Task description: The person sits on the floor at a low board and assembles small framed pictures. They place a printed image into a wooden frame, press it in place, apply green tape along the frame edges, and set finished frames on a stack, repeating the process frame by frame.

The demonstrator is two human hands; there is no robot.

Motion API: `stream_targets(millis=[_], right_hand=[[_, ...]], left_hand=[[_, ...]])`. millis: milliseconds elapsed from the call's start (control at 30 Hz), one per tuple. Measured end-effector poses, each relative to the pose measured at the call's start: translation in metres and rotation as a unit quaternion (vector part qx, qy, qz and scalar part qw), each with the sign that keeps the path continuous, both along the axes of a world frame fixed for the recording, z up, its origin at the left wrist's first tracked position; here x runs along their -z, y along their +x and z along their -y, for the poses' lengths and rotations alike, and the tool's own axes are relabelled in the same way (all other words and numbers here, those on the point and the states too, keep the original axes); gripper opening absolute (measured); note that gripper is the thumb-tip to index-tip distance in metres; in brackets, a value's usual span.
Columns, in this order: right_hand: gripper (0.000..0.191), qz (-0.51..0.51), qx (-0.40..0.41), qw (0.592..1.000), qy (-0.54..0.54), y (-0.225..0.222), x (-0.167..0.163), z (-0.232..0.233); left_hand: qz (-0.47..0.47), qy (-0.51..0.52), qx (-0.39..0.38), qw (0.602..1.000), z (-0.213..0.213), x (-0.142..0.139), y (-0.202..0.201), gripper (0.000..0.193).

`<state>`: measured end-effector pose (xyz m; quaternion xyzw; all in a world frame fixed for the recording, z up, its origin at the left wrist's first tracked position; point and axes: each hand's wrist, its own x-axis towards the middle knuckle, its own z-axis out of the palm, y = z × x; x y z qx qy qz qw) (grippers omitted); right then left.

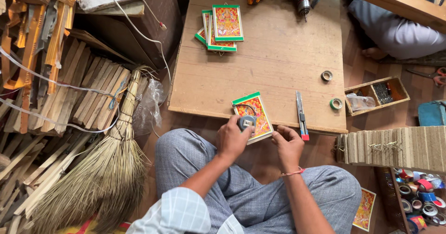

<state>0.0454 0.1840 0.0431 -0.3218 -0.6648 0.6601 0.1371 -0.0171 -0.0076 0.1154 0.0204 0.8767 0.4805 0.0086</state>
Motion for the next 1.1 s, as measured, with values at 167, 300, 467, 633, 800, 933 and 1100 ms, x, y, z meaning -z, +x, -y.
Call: stream_targets(millis=[167,300,467,633,800,933,1100], right_hand=[[0.028,-0.083,0.031,0.987,-0.135,0.002,0.005,-0.004],[0.031,-0.111,0.02,0.986,-0.121,-0.002,0.002,0.001],[0.032,-0.099,0.003,0.99,-0.097,0.001,-0.01,0.01],[0.031,-0.081,0.022,0.995,-0.049,0.003,-0.019,0.02],[0.027,-0.047,-0.006,0.992,-0.116,0.014,-0.035,0.028],[0.028,-0.016,-0.116,0.96,-0.255,0.03,-0.051,0.032],[0.03,0.006,-0.16,0.928,-0.336,0.027,-0.056,0.031]], left_hand=[[-0.022,-0.009,0.049,0.999,-0.01,0.009,-0.038,0.045],[0.022,-0.049,0.077,0.996,-0.014,0.009,-0.067,0.042],[0.023,0.04,0.016,0.999,-0.009,0.015,-0.061,0.044],[0.122,0.294,-0.008,0.948,0.006,0.027,-0.003,0.034],[0.152,0.377,0.137,0.903,0.021,0.021,0.033,0.056],[0.129,0.34,0.184,0.913,0.023,0.008,0.037,0.064],[0.085,0.286,0.195,0.934,0.023,0.0,0.037,0.063]])
